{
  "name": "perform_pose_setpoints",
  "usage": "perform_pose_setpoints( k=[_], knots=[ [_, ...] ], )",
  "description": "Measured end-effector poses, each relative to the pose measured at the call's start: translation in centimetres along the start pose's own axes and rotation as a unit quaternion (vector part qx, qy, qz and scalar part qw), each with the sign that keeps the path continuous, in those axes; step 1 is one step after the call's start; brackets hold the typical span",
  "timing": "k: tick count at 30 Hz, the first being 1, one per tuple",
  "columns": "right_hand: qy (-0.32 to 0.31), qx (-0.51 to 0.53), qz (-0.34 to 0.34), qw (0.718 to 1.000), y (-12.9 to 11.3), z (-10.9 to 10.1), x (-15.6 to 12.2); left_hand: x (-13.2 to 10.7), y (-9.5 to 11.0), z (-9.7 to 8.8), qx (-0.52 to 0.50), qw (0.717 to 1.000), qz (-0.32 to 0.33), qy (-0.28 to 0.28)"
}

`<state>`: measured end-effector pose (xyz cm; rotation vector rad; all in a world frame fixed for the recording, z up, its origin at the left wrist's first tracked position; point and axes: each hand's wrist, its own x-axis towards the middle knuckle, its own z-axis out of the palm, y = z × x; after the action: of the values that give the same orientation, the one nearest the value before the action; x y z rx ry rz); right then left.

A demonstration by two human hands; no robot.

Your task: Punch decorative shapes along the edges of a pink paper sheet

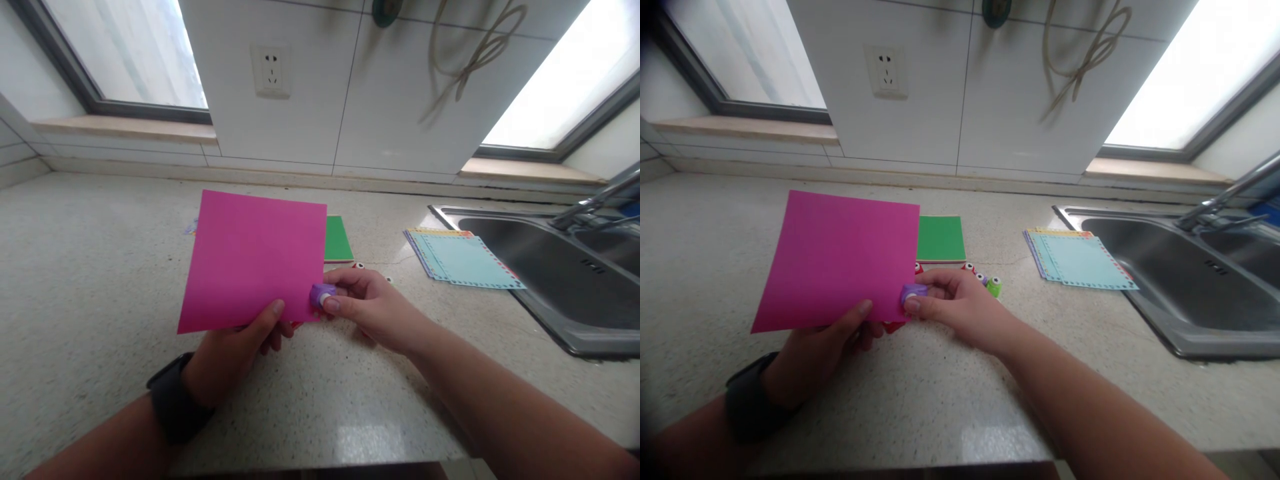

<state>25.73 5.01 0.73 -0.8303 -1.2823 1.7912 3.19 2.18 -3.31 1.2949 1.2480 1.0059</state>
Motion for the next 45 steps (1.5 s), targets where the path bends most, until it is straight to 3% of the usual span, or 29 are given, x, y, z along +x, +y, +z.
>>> perform_pose_setpoints(
  k=[10,17,45],
  knots=[
    [-0.001,-0.048,0.01,0.999,0.0,0.0,-0.2,0.0,1.2,0.4,0.016,1.0,0.017,-0.019],
    [0.002,-0.068,0.025,0.997,0.1,0.0,-0.3,-0.1,2.3,0.5,0.049,0.999,0.003,0.002],
    [-0.019,-0.062,0.013,0.998,0.3,0.2,0.3,0.0,2.5,0.6,0.089,0.995,0.04,0.032]
  ],
)
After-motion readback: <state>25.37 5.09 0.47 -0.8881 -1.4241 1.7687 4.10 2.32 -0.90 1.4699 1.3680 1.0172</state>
